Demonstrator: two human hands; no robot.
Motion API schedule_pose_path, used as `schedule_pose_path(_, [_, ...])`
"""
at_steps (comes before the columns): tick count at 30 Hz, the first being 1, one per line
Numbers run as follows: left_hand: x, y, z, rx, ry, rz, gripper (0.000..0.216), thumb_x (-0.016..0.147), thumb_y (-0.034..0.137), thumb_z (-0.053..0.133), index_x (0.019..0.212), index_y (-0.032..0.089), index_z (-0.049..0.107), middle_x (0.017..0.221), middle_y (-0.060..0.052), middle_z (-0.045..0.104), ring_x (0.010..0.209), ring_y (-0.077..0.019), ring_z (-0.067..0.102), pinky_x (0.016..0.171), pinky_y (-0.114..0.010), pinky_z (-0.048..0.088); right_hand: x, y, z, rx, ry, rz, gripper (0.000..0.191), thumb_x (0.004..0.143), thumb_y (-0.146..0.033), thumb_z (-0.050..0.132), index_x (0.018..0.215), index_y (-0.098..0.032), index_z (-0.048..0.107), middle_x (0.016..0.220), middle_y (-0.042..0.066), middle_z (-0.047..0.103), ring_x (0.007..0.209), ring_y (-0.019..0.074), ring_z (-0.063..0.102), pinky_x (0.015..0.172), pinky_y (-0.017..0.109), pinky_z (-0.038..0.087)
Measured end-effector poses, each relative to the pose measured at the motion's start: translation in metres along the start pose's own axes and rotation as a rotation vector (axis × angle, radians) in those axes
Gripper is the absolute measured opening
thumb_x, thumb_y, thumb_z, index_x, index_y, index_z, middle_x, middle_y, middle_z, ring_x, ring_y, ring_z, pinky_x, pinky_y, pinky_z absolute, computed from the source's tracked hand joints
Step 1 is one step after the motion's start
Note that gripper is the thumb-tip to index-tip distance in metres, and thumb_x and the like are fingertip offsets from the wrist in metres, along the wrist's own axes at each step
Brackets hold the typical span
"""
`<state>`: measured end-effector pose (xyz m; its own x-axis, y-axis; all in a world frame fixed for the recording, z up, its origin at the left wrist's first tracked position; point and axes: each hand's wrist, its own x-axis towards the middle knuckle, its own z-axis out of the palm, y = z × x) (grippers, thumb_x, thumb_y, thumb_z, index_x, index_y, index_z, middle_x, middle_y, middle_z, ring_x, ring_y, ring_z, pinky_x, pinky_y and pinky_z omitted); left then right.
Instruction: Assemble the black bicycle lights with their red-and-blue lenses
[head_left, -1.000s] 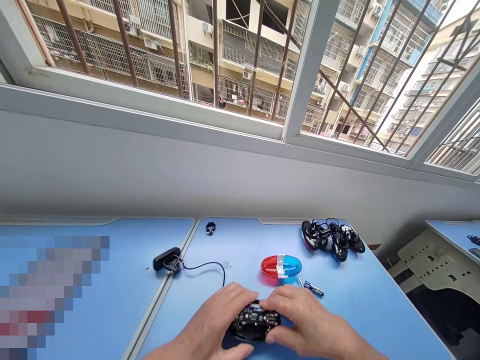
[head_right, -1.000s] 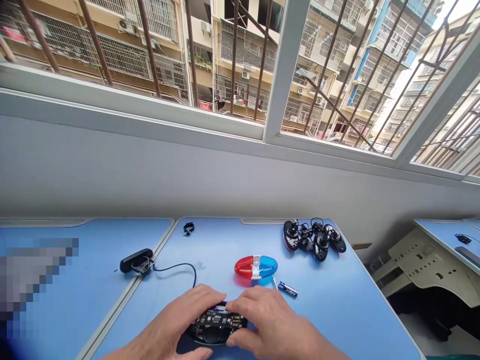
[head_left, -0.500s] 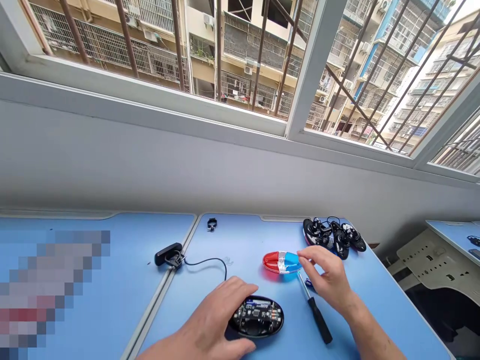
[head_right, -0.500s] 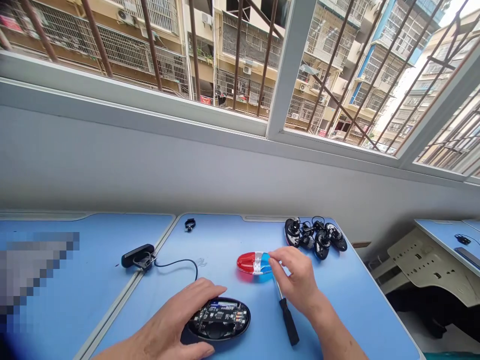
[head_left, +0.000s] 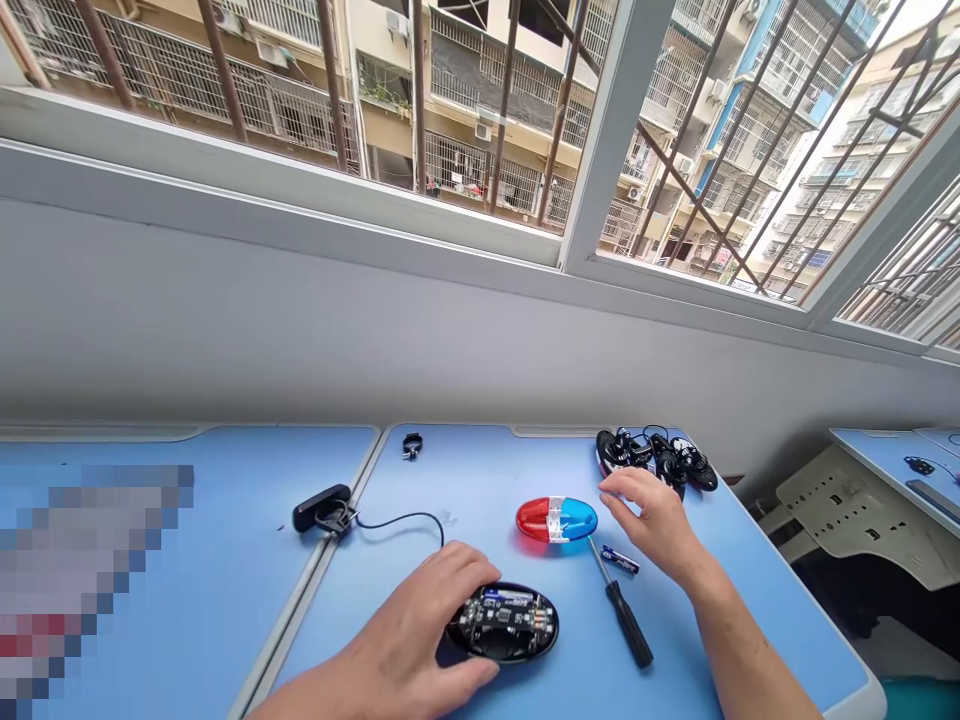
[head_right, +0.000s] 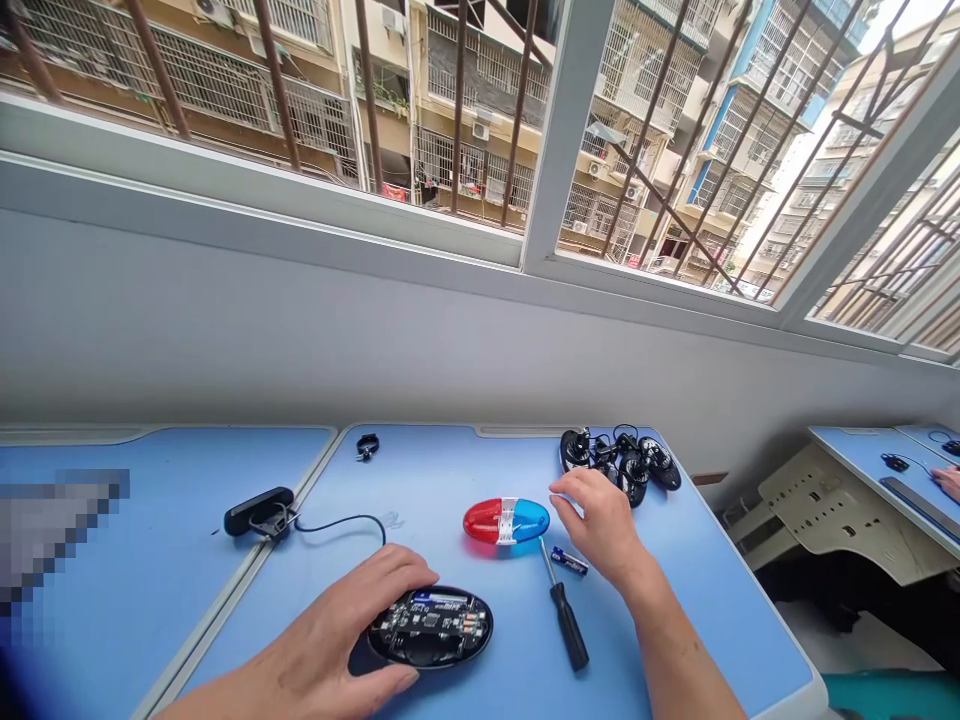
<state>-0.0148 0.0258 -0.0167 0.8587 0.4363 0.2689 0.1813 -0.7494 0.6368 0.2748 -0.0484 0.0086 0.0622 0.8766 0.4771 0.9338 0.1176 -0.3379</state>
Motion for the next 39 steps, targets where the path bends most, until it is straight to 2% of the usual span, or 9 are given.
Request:
schedule_pose_path(2, [-0.001, -0.005, 0.003, -0.002, 0.001, 0.013, 0.039, 0.062, 0.013, 0.056, 0.1, 0.023, 0.053, 0.095, -0.003, 0.059, 0.084, -0.0225, 0.055, 0.073, -0.032, 0.048, 0.0, 0.0, -0.006, -0.035, -0.077, 0.04, 0.019, 0.092, -0.025, 0.051, 0.093, -0.021, 0.07, 0.099, 0.007, 0.072, 0.093, 0.0215, 0.066, 0.076, 0.033, 0.051])
schedule_pose_path(7, [-0.002, -0.012, 0.006, -0.013, -0.002, 0.022, 0.04, 0.063, 0.015, 0.057, 0.102, 0.022, 0.053, 0.097, -0.003, 0.058, 0.085, -0.0227, 0.054, 0.073, -0.033, 0.047, -0.002, -0.001, -0.022, -0.119, -0.326, 0.149, 0.012, 0.087, -0.025, 0.057, 0.086, -0.022, 0.069, 0.083, 0.002, 0.072, 0.071, 0.0182, 0.067, 0.06, 0.027, 0.044])
schedule_pose_path(17, [-0.003, -0.005, 0.0, -0.069, -0.025, 0.021, 0.059, 0.062, 0.017, 0.062, 0.118, 0.023, 0.045, 0.106, -0.006, 0.056, 0.095, -0.0259, 0.053, 0.087, -0.042, 0.047, -0.003, -0.014, -0.032, -0.192, -0.658, 0.217, 0.011, 0.082, -0.023, 0.062, 0.092, -0.021, 0.067, 0.085, 0.002, 0.073, 0.075, 0.0196, 0.066, 0.06, 0.025, 0.038])
schedule_pose_path(25, [-0.004, -0.004, -0.001, -0.079, -0.018, 0.173, 0.068, 0.064, 0.011, 0.055, 0.129, 0.024, 0.04, 0.113, -0.007, 0.056, 0.102, -0.025, 0.054, 0.092, -0.041, 0.047, -0.004, -0.015, -0.021, -0.301, -0.708, 0.209, 0.016, 0.08, -0.01, 0.056, 0.088, -0.02, 0.066, 0.087, 0.005, 0.07, 0.075, 0.0209, 0.063, 0.057, 0.026, 0.028])
schedule_pose_path(31, [-0.002, 0.004, -0.007, 0.054, -0.042, 0.08, 0.054, 0.066, 0.015, 0.056, 0.119, 0.021, 0.048, 0.101, -0.007, 0.063, 0.089, -0.0249, 0.057, 0.083, -0.04, 0.048, -0.004, -0.011, -0.031, -0.282, -0.718, 0.201, 0.018, 0.084, -0.013, 0.051, 0.094, -0.019, 0.065, 0.084, 0.005, 0.071, 0.075, 0.02, 0.062, 0.06, 0.027, 0.034])
schedule_pose_path(35, [-0.003, 0.012, -0.008, 0.22, -0.083, -0.044, 0.057, 0.067, 0.021, 0.062, 0.122, 0.017, 0.05, 0.098, -0.01, 0.062, 0.085, -0.0273, 0.056, 0.078, -0.041, 0.048, -0.005, -0.014, -0.045, -0.005, -0.671, 0.197, 0.024, 0.085, -0.016, 0.048, 0.103, -0.02, 0.063, 0.082, 0.002, 0.068, 0.073, 0.0166, 0.061, 0.062, 0.024, 0.042])
schedule_pose_path(39, [-0.002, 0.025, -0.008, 0.291, -0.165, -0.206, 0.072, 0.066, 0.027, 0.07, 0.133, 0.016, 0.046, 0.102, -0.011, 0.063, 0.089, -0.0296, 0.057, 0.083, -0.044, 0.048, -0.006, -0.028, -0.045, 0.363, -0.642, 0.181, 0.017, 0.08, -0.019, 0.054, 0.093, -0.019, 0.065, 0.079, 0.001, 0.064, 0.071, 0.0147, 0.06, 0.058, 0.022, 0.044])
